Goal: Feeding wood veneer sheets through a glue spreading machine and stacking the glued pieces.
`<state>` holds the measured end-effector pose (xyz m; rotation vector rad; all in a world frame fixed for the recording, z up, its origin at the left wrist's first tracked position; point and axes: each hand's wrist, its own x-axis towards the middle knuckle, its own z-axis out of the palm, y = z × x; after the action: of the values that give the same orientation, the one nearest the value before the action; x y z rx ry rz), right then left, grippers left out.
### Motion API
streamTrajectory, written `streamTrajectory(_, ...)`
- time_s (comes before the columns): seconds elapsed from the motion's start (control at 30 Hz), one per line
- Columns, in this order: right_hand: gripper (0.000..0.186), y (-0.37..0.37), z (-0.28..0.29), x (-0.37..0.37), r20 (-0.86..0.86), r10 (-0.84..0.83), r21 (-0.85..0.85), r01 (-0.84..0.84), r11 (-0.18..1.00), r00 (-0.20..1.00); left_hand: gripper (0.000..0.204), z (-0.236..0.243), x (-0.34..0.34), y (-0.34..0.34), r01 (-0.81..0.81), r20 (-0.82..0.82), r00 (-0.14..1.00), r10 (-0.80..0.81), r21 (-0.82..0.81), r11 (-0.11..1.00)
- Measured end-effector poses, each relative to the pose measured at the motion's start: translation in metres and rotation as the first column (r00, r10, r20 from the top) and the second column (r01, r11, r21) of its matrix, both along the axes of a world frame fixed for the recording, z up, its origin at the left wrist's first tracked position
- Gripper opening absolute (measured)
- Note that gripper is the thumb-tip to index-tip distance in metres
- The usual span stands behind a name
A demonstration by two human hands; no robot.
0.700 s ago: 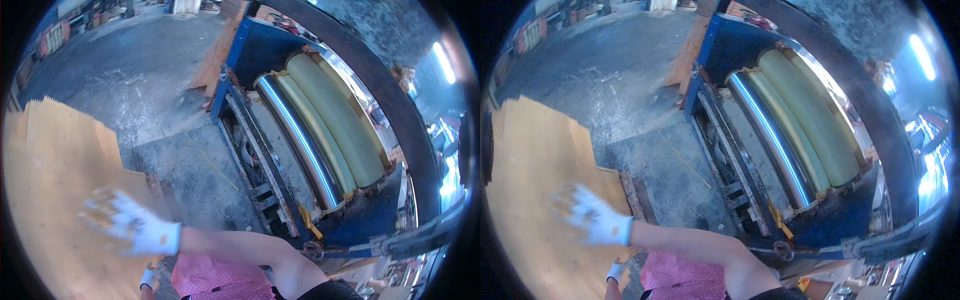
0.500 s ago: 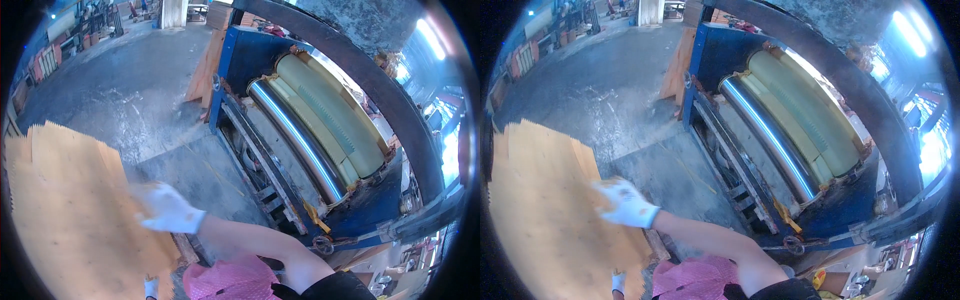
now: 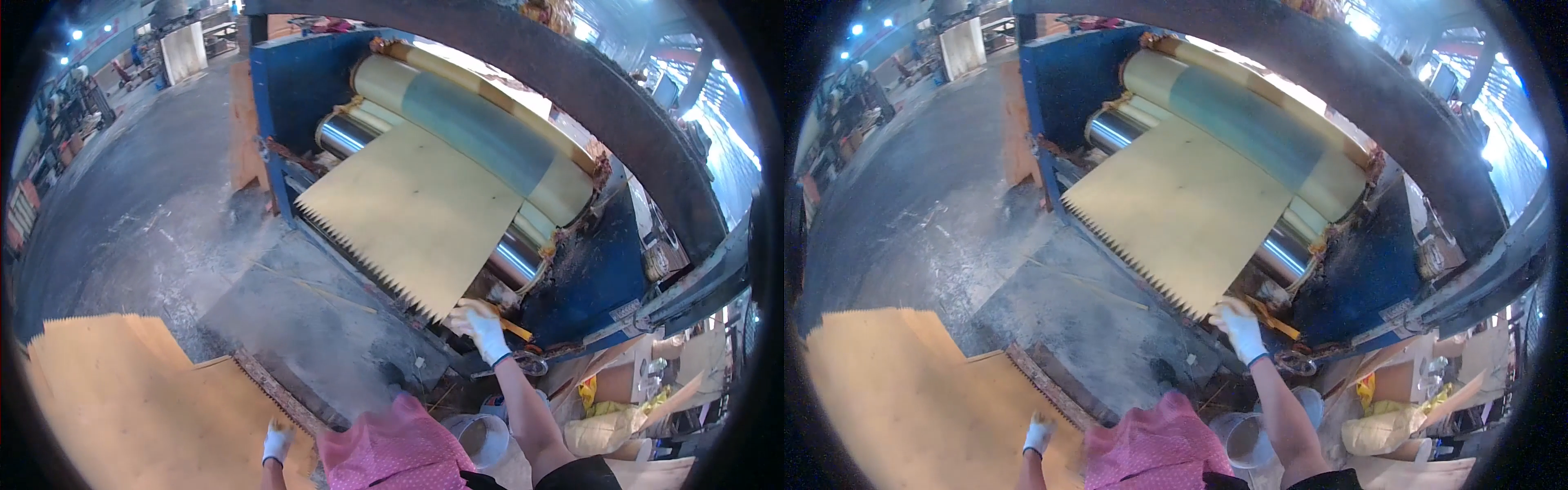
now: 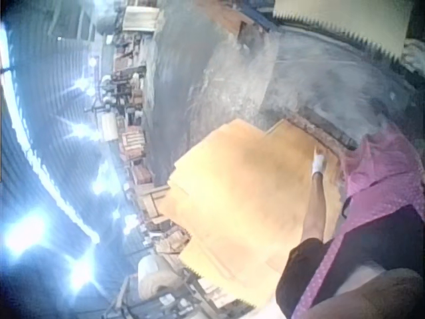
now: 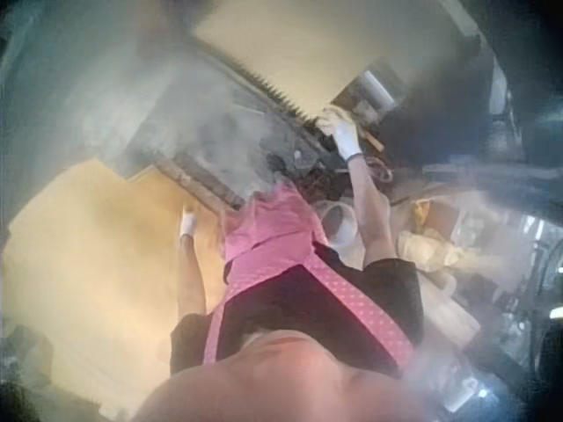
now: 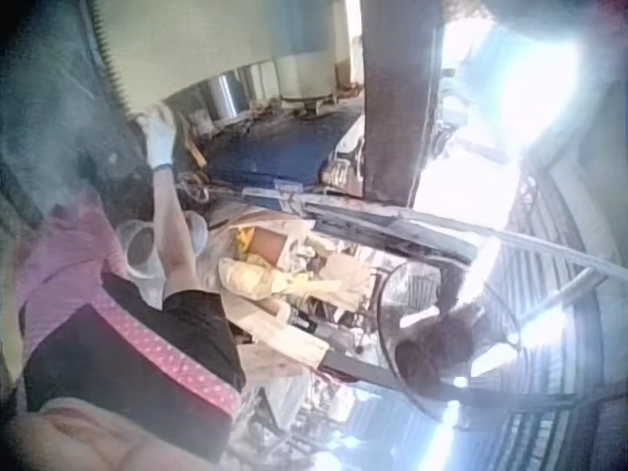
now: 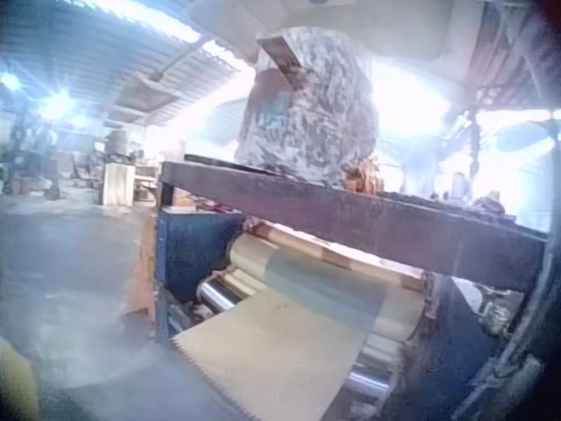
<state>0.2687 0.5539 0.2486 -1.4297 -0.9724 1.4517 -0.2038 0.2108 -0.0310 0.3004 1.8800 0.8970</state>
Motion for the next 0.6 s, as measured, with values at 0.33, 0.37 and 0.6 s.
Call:
streamTrajectory(0.33,0.054,0.132,-0.097,0.121,0.026,-0.368,-0.032,0.369,0.929,0.929,0.089,0.102,0.144,0.185,0.415,0.127,0.906,-0.404,-0.071,0.907)
streamTrajectory(0.37,0.054,0.148,-0.100,0.104,-0.038,-0.373,-0.181,0.361,0.915,0.927,0.093,0.050,0.121,0.148,0.570,0.015,0.809,-0.588,-0.260,0.779)
streamTrajectory(0.6,0.056,0.181,-0.167,0.037,-0.425,-0.270,-0.324,0.133,0.937,0.864,0.079,0.010,0.135,0.104,0.308,0.050,0.951,-0.304,-0.161,0.938)
